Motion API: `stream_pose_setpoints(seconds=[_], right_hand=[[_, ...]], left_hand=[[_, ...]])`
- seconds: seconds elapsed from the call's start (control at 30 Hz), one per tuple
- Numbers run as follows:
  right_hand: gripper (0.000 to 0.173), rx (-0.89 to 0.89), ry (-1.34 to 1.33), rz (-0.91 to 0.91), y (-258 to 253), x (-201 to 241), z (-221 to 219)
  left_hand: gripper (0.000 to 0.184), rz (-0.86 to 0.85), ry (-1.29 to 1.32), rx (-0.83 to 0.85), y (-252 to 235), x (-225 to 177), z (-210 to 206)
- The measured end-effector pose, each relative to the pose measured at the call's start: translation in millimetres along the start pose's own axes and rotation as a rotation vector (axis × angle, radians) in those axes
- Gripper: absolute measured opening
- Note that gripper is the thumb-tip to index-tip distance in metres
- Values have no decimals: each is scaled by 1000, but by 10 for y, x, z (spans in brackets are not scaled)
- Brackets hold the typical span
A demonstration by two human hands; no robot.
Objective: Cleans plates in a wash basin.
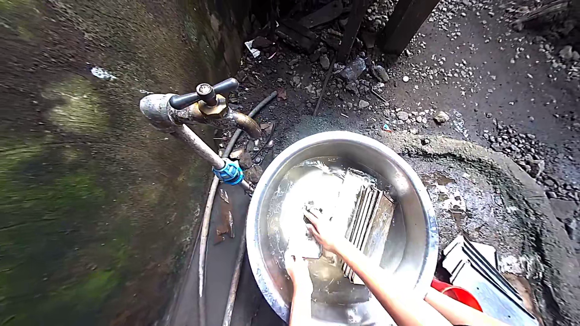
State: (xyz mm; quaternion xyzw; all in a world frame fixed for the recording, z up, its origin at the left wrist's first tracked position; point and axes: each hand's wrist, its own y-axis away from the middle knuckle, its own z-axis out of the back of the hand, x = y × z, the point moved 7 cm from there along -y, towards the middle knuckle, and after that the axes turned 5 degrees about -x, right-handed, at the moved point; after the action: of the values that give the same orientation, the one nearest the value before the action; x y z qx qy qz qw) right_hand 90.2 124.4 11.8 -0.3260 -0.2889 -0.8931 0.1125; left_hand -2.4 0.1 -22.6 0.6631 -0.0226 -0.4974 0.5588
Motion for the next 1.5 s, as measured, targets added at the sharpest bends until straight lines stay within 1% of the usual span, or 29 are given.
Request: stream_pose_setpoints(seconds=[0.03,0.1,0.13,0.17,0.2,0.23,0.27,0.3,0.37,0.43,0.47,0.53,0.6,0.67,0.77,0.83,0.9,0.93,0.97,1.0,1.03,1.1,1.17,1.23,1.3,1.37,1.4,1.47,1.5], right_hand=[[47,-97,-64,25,115,1,102],[37,-420,-123,20,490,-9,305],[33,-525,-144,-27,684,-12,346],[30,-577,-170,-74,850,-13,327],[29,-574,-204,-124,974,-24,251],[30,-519,-257,-183,1040,-62,128],[35,-420,-326,-246,1048,-121,-19],[41,-333,-390,-292,1015,-183,-162],[47,-238,-519,-343,874,-268,-371],[43,-266,-732,-390,728,-350,-500],[41,-300,-835,-420,669,-394,-548],[40,-334,-987,-497,602,-388,-579],[42,-309,-1181,-598,639,-281,-571],[43,-306,-1322,-663,713,-223,-573],[38,-356,-1413,-749,788,-261,-642],[34,-331,-1367,-749,801,-285,-622],[33,-328,-1282,-732,791,-365,-574],[32,-338,-1226,-714,779,-417,-551],[29,-377,-1144,-693,753,-471,-519],[28,-418,-1075,-678,728,-498,-463],[29,-452,-1028,-670,718,-500,-401],[35,-464,-1065,-637,702,-512,-354],[41,-419,-1223,-635,683,-519,-368],[46,-349,-1456,-631,692,-514,-407],[47,-313,-1696,-677,716,-512,-459],[43,-313,-1853,-713,718,-506,-478],[39,-328,-1890,-707,695,-512,-477],[35,-345,-1918,-640,667,-524,-477],[34,-343,-1902,-613,666,-522,-489]], left_hand=[[49,-70,-162,1,-15,-59,47],[80,-246,-502,7,87,-266,112],[91,-363,-617,-1,205,-391,95],[92,-521,-660,7,332,-480,40],[81,-711,-686,25,437,-533,-47],[64,-886,-700,59,476,-555,-170],[58,-951,-737,137,435,-558,-325],[58,-934,-804,217,324,-540,-476],[55,-784,-948,341,32,-517,-696],[50,-697,-1075,405,-153,-507,-755],[49,-683,-1086,443,-188,-511,-745],[46,-702,-1053,457,-230,-539,-712],[43,-727,-925,412,-267,-484,-680],[42,-732,-830,405,-201,-431,-669],[41,-684,-709,393,-20,-453,-665],[44,-562,-498,351,36,-427,-650],[57,-359,-266,317,66,-398,-640],[61,-297,-208,291,112,-437,-630],[62,-281,-190,276,145,-504,-626],[61,-334,-205,256,130,-579,-621],[58,-435,-268,251,117,-674,-624],[56,-640,-468,267,69,-789,-681],[55,-748,-678,359,61,-836,-847],[48,-817,-892,467,47,-787,-1038],[44,-938,-1025,481,-31,-646,-1134],[41,-955,-1041,485,29,-519,-1066],[40,-912,-1059,498,195,-521,-988],[40,-726,-1153,564,679,-584,-806],[40,-699,-1161,566,802,-566,-714]])
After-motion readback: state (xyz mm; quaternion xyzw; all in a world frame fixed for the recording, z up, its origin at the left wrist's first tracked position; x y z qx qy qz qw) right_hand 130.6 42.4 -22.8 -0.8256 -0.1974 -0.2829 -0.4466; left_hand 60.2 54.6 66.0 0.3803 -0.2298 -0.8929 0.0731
